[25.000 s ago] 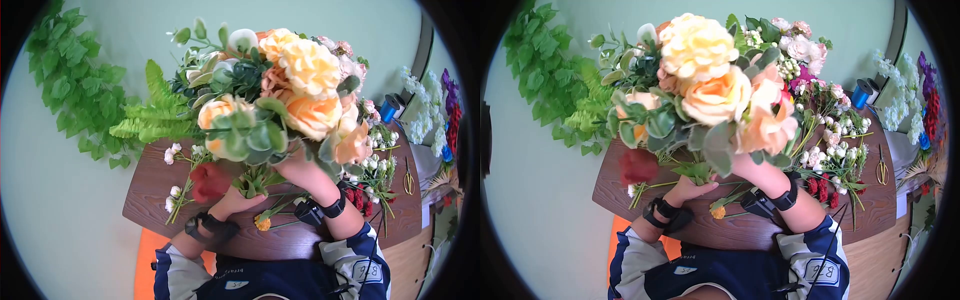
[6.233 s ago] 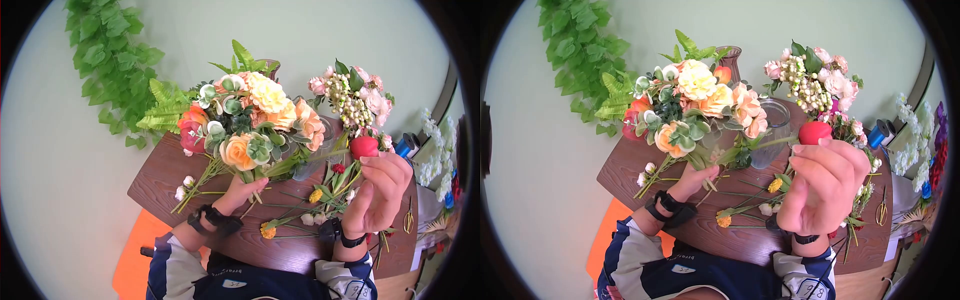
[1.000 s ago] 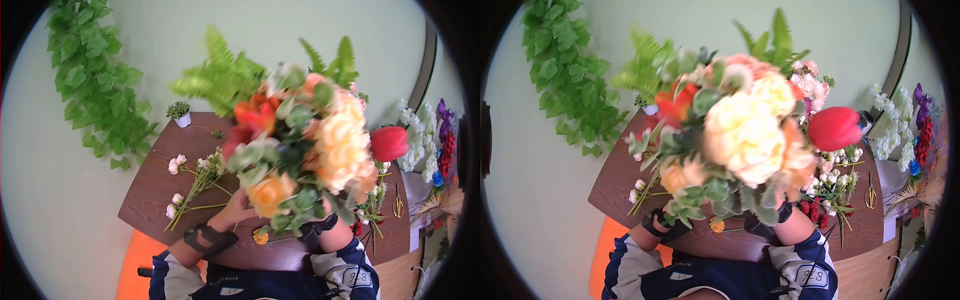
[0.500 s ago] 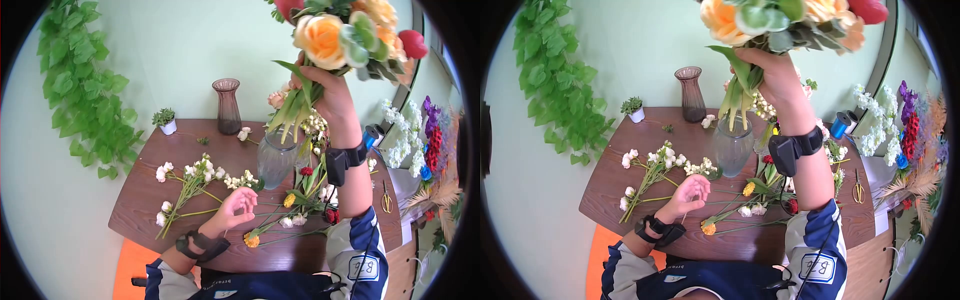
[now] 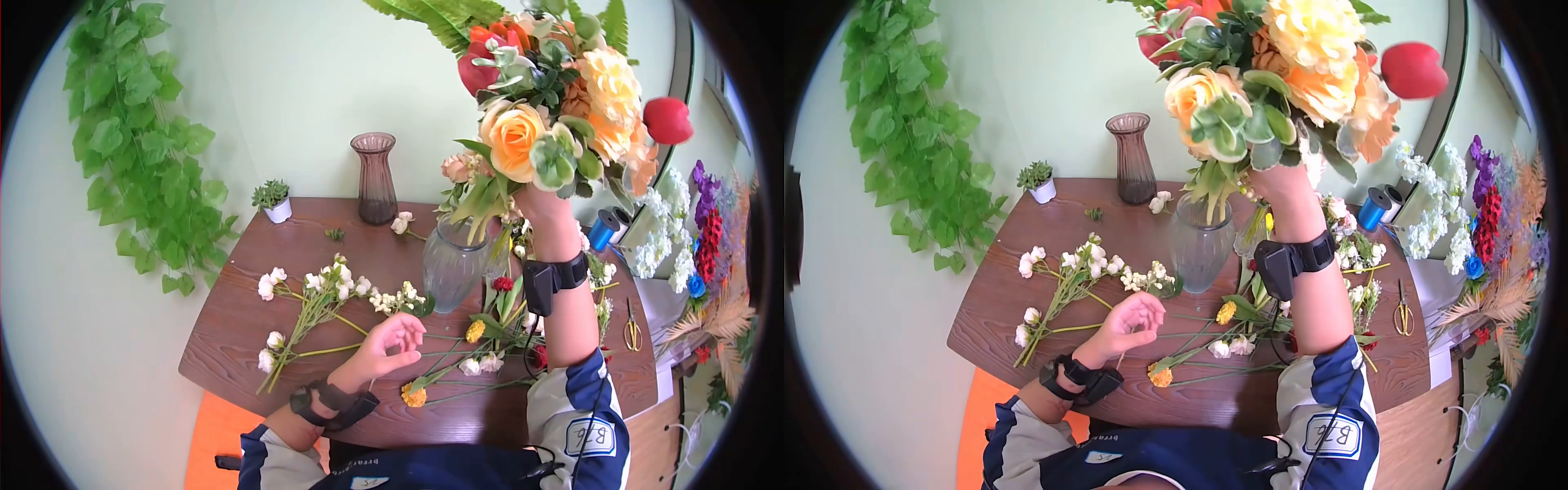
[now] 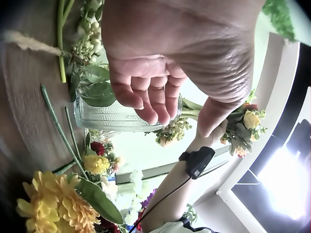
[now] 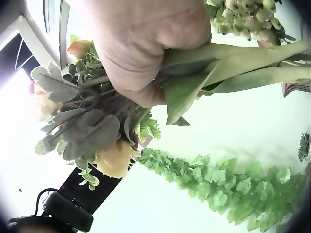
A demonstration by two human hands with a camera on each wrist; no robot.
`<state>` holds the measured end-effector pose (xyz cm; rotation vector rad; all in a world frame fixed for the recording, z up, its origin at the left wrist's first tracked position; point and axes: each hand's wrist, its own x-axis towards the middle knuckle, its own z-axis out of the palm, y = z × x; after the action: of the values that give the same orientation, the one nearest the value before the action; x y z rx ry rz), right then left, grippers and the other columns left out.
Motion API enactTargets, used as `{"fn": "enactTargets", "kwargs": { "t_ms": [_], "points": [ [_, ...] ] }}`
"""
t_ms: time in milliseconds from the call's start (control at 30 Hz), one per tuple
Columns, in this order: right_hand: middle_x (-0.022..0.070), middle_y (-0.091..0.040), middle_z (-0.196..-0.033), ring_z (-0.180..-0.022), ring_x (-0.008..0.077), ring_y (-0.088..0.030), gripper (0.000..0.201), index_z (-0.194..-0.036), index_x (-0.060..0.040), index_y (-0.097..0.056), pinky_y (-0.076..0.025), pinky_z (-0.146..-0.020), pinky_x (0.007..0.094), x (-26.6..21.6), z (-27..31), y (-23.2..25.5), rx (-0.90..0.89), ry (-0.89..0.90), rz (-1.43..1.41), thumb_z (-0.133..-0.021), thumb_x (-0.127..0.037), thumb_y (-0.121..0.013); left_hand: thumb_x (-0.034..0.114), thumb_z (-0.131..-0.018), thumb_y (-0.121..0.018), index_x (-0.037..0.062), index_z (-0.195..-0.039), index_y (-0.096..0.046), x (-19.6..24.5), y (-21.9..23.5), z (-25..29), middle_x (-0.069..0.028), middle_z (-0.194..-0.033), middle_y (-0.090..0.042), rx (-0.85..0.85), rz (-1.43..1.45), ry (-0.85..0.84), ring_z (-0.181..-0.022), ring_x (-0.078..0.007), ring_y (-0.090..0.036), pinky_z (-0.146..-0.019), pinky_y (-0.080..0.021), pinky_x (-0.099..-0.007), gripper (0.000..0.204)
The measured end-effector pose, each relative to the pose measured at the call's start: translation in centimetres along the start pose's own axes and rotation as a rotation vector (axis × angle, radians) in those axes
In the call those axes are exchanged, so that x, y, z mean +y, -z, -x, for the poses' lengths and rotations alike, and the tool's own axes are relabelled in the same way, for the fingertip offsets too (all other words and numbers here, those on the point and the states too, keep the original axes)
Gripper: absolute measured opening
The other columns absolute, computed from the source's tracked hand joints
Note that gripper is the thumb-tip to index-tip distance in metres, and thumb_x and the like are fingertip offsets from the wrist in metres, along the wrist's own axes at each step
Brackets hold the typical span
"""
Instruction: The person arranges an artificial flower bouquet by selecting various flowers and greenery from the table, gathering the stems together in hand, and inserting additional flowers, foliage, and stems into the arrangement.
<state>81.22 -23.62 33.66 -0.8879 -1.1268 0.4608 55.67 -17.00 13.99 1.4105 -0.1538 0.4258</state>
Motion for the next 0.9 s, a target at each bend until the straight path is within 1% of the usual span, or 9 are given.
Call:
{"fn": "enactTargets", "kwargs": {
  "t_ms": [100, 267, 367, 433, 467, 533, 567, 867, 900],
  "points": [
    [0.0086, -0.060, -0.096, -0.082, 0.0191, -0.060, 0.035, -0.109, 0.0003, -0.051, -0.051, -0.070, 0.0314, 0.8, 1.0, 0.6, -0.003, -0.015, 0.029, -0.076, -0.005, -0.062, 0.005, -0.075, -0.065, 0.0059, -0.104, -0.049, -0.1, -0.1, -0.1, 0.0016, -0.088, -0.050, 0.006, -0.016, 0.003, -0.075, -0.0040, -0.048, -0.065, -0.038, -0.0182, 0.033],
    [0.0086, -0.060, -0.097, -0.083, 0.0190, -0.060, 0.036, -0.109, 0.0002, -0.051, -0.051, -0.072, 0.0312, 2.3, 0.4, -0.5, -0.001, -0.019, 0.070, -0.075, -0.005, -0.062, 0.004, -0.076, -0.065, 0.0061, -0.103, -0.050, -0.6, 0.2, -0.1, 0.0024, -0.088, -0.051, 0.012, -0.029, 0.018, -0.076, -0.0034, -0.048, -0.065, -0.038, -0.0177, 0.031],
    [0.0085, -0.059, -0.097, -0.084, 0.0189, -0.059, 0.036, -0.110, 0.0001, -0.051, -0.050, -0.073, 0.0311, 2.6, 5.6, -0.5, -0.003, -0.009, 0.090, -0.075, -0.005, -0.062, 0.004, -0.077, -0.064, 0.0061, -0.103, -0.050, -0.7, 0.5, -0.1, 0.0025, -0.088, -0.051, 0.020, -0.032, 0.018, -0.076, -0.0031, -0.048, -0.065, -0.038, -0.0173, 0.030],
    [0.0085, -0.059, -0.098, -0.084, 0.0189, -0.059, 0.037, -0.110, 0.0001, -0.051, -0.050, -0.073, 0.0311, 3.8, 3.2, -1.3, -0.008, 0.000, 0.106, -0.075, -0.005, -0.062, 0.006, -0.077, -0.064, 0.0044, -0.104, -0.049, -0.7, 0.6, 0.0, 0.0000, -0.091, -0.050, 0.018, 0.005, 0.067, -0.084, -0.0066, -0.047, -0.075, -0.039, -0.0212, 0.031],
    [0.0085, -0.059, -0.098, -0.085, 0.0189, -0.059, 0.037, -0.110, 0.0001, -0.051, -0.050, -0.074, 0.0311, 4.1, 2.5, -1.8, -0.010, 0.003, 0.115, -0.075, -0.005, -0.062, 0.006, -0.077, -0.064, 0.0044, -0.104, -0.049, -0.8, 0.6, 0.0, 0.0000, -0.091, -0.050, 0.018, 0.002, 0.064, -0.084, -0.0066, -0.047, -0.075, -0.039, -0.0212, 0.031],
    [0.0085, -0.059, -0.098, -0.085, 0.0188, -0.059, 0.037, -0.110, 0.0000, -0.051, -0.050, -0.074, 0.0310, 4.5, 6.2, -0.3, -0.009, 0.004, 0.130, -0.075, -0.005, -0.062, 0.004, -0.077, -0.064, 0.0060, -0.103, -0.050, -0.8, 0.3, 0.0, 0.0028, -0.087, -0.051, 0.029, -0.022, 0.027, -0.076, -0.0028, -0.048, -0.065, -0.038, -0.0170, 0.029],
    [0.0085, -0.059, -0.098, -0.085, 0.0188, -0.059, 0.037, -0.110, 0.0000, -0.051, -0.050, -0.075, 0.0310, 4.6, 7.8, 0.2, -0.006, 0.003, 0.137, -0.075, -0.005, -0.062, 0.004, -0.077, -0.064, 0.0060, -0.103, -0.050, -0.8, 0.2, 0.0, 0.0028, -0.087, -0.051, 0.027, -0.022, 0.031, -0.076, -0.0028, -0.048, -0.065, -0.038, -0.0170, 0.029],
    [0.0084, -0.059, -0.099, -0.088, 0.0187, -0.058, 0.039, -0.111, -0.0002, -0.051, -0.048, -0.078, 0.0307, 6.5, 8.7, 0.7, -0.010, -0.014, 0.212, -0.074, -0.005, -0.063, 0.004, -0.077, -0.065, 0.0061, -0.102, -0.051, -0.6, 0.1, -0.1, 0.0032, -0.085, -0.051, 0.035, -0.057, 0.038, -0.075, -0.0027, -0.048, -0.064, -0.038, -0.0171, 0.028],
    [0.0084, -0.059, -0.099, -0.088, 0.0187, -0.058, 0.039, -0.111, -0.0003, -0.051, -0.048, -0.078, 0.0307, 7.5, 6.3, 0.1, -0.009, -0.013, 0.220, -0.074, -0.005, -0.063, 0.005, -0.077, -0.065, 0.0061, -0.102, -0.051, -0.6, 0.1, -0.1, 0.0032, -0.085, -0.051, 0.033, -0.063, 0.038, -0.075, -0.0026, -0.048, -0.064, -0.038, -0.0169, 0.028]
  ]
}}
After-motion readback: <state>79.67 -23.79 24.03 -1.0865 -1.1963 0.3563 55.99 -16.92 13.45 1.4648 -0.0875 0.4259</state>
